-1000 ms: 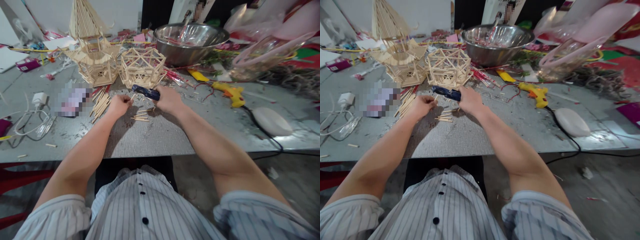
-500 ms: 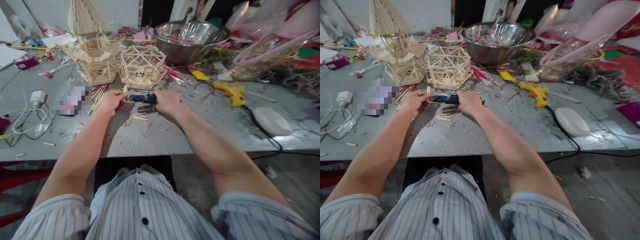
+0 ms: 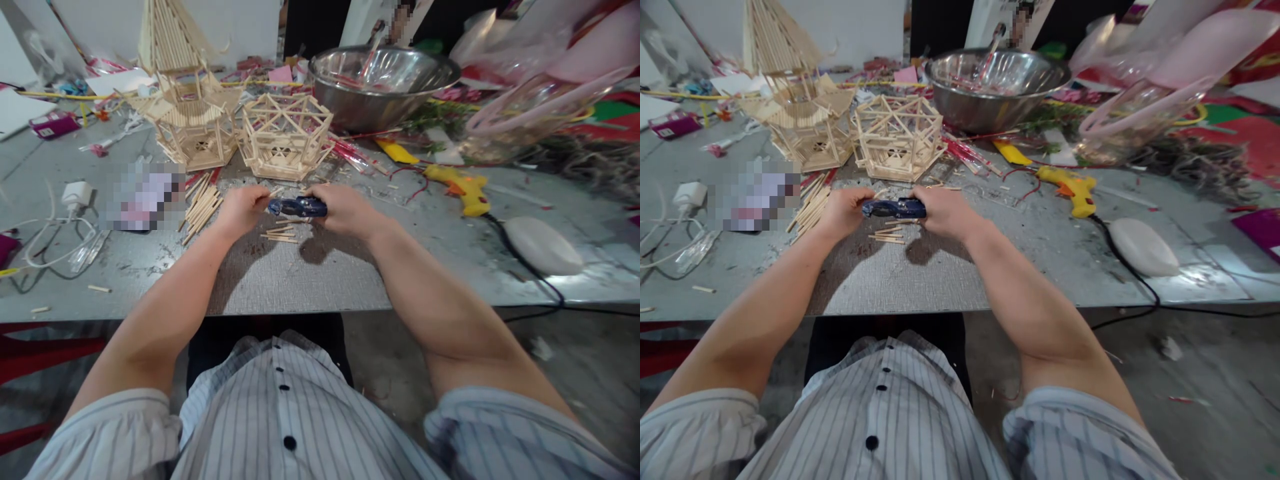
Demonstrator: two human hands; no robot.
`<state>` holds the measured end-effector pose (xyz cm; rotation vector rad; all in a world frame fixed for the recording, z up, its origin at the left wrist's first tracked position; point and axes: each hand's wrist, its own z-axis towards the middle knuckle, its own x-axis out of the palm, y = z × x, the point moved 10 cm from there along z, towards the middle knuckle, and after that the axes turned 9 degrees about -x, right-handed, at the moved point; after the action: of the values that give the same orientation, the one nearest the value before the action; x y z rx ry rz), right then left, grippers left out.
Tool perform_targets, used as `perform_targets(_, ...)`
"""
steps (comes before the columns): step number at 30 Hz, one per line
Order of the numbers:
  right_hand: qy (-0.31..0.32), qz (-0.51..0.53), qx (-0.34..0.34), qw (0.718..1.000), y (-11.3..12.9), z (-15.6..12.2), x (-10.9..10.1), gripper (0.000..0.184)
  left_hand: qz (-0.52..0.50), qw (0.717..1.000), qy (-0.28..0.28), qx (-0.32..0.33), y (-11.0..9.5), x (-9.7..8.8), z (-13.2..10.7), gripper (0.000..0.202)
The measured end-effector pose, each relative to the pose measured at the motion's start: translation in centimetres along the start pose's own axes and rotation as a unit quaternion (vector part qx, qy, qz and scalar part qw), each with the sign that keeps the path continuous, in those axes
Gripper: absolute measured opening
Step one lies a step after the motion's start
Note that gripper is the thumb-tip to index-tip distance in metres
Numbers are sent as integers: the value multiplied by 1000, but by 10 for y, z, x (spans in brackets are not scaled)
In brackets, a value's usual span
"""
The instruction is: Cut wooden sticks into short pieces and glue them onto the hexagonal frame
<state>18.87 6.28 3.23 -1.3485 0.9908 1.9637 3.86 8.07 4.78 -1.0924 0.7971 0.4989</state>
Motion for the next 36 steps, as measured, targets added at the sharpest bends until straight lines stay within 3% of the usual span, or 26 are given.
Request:
perform_targets(4, 6, 10, -13, 1000, 1, -1, -2, 36, 60, 998, 34, 4, -1, 8, -2, 18)
perform_targets(10, -66, 33, -58, 996, 2, -3, -14, 32, 75, 993, 93, 17, -8, 17, -4, 20)
perform_targets(14, -179, 103, -34, 978, 1, -9, -31, 29, -70, 981, 170, -65, -4, 26, -10, 24)
perform_targets(17, -277, 176, 24, 944, -9, -17, -41, 23, -240, 935, 193, -177, 0, 30, -17, 25)
perform_targets(20, -338, 259, 37, 904, -17, -19, -41, 22, -343, 888, 197, -234, -4, 34, -23, 26)
perform_targets(25, -343, 399, 59, 848, -28, -12, -25, 26, -397, 852, 232, -251, -13, 46, -30, 23)
perform_targets(31, -328, 503, 85, 795, -24, -12, -18, 27, -436, 822, 266, -251, -18, 53, -34, 16)
perform_targets(33, -336, 508, 87, 788, -25, -13, -19, 27, -438, 817, 278, -251, -20, 55, -36, 14)
perform_targets(36, -349, 479, 85, 801, -28, -15, -21, 24, -441, 815, 283, -245, -23, 55, -36, 11)
